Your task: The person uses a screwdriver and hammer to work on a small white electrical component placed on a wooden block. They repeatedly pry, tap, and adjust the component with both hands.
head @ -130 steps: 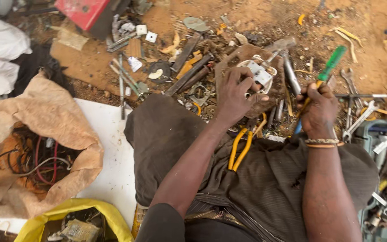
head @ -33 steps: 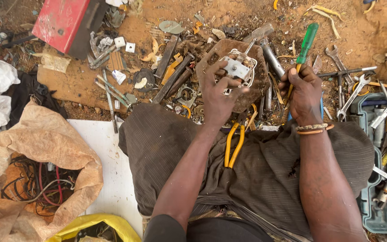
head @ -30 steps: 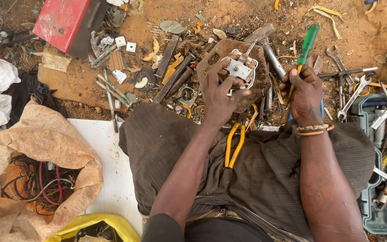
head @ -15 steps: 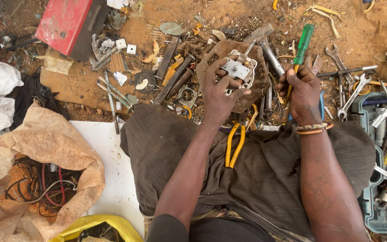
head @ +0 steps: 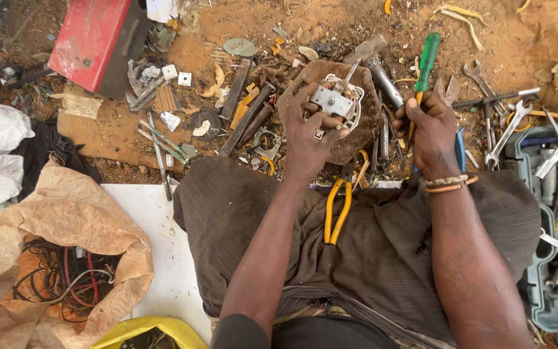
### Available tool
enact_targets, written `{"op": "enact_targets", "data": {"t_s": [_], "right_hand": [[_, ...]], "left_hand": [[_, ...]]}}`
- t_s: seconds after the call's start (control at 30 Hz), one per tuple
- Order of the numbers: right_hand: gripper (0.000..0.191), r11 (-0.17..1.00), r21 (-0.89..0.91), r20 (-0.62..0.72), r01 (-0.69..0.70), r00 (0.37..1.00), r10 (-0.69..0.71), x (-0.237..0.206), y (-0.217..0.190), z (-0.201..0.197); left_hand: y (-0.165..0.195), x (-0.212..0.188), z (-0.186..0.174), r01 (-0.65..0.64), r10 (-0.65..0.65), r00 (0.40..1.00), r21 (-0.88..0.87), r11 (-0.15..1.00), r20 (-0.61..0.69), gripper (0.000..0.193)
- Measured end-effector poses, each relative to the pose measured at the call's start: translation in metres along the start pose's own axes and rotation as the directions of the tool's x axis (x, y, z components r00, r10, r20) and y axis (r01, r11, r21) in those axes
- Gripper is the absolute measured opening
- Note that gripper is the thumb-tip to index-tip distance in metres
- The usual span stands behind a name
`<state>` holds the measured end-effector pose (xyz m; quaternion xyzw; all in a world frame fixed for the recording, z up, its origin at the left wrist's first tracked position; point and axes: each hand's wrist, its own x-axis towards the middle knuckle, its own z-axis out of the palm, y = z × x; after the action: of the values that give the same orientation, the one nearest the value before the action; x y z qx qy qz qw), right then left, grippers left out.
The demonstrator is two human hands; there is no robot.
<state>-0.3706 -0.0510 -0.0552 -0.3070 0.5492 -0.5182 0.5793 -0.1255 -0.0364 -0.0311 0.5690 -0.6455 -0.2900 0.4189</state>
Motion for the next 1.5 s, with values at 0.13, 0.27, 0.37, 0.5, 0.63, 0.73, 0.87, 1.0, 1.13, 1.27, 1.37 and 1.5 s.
{"op": "enact_targets", "data": {"t_s": [0.13, 0.27, 0.37, 0.5, 0.63, 0.73, 0.87, 1.0, 1.13, 1.27, 1.37, 1.5], "right_hand": [[0.003, 1.0, -0.018, -0.012, -0.009, 1.0, 0.009, -0.001, 0.001, 0.0], [0.004, 1.0, 0.004, 0.013, 0.02, 1.0, -0.02, 0.0, 0.003, -0.001], [0.005, 0.999, -0.021, 0.009, 0.037, 0.999, -0.037, 0.001, 0.003, -0.001], [0.005, 0.997, -0.059, -0.01, 0.039, 0.999, -0.039, 0.001, 0.003, 0.0], [0.01, 0.989, -0.129, 0.02, 0.073, 0.997, -0.071, -0.001, 0.001, 0.004], [0.011, 0.981, -0.17, 0.009, 0.09, 0.996, -0.09, -0.001, -0.002, 0.008], [0.011, 0.977, -0.208, -0.003, 0.047, 0.999, -0.049, -0.001, -0.007, 0.013], [0.012, 0.964, -0.242, 0.034, 0.111, 0.994, -0.106, -0.003, -0.008, 0.011], [0.014, 0.964, -0.23, 0.047, 0.13, 0.991, -0.122, -0.005, -0.009, 0.009], [0.013, 0.966, -0.231, 0.03, 0.116, 0.993, -0.112, -0.004, -0.01, 0.011], [0.015, 0.96, -0.252, 0.047, 0.118, 0.993, -0.109, -0.004, -0.012, 0.014], [0.015, 0.94, -0.319, 0.058, 0.119, 0.993, -0.106, -0.008, -0.014, 0.015]], "left_hand": [[-0.005, -0.001, 0.004, -0.139, 0.141, 0.99, 0.111, 0.984, -0.012, 0.025], [-0.002, 0.001, 0.004, -0.03, 0.03, 1.0, 0.031, 0.999, 0.007, 0.014], [0.002, 0.002, -0.002, -0.225, 0.232, 0.971, 0.109, 0.968, -0.063, 0.017], [0.008, 0.001, -0.009, -0.23, 0.231, 0.973, 0.107, 0.967, 0.01, 0.016], [0.015, 0.004, -0.015, -0.316, 0.308, 0.948, 0.363, 0.877, 0.081, 0.015], [0.021, 0.011, -0.028, -0.573, 0.435, 0.818, 0.586, 0.573, 0.375, 0.011], [0.034, 0.034, -0.043, -0.778, 0.378, 0.627, 0.531, 0.335, 0.681, 0.021], [0.049, 0.064, -0.037, -0.889, 0.175, 0.455, 0.434, 0.144, 0.873, 0.022], [0.058, 0.066, -0.034, -0.679, -0.131, 0.557, 0.54, 0.497, 0.82, 0.014], [0.059, 0.049, -0.041, -0.764, 0.252, 0.606, 0.462, 0.451, 0.755, 0.019], [0.057, 0.046, -0.042, -0.827, 0.373, 0.544, 0.406, 0.388, 0.752, 0.022], [0.057, 0.055, -0.036, -0.8, 0.251, 0.539, 0.394, 0.454, 0.804, 0.024]]}}
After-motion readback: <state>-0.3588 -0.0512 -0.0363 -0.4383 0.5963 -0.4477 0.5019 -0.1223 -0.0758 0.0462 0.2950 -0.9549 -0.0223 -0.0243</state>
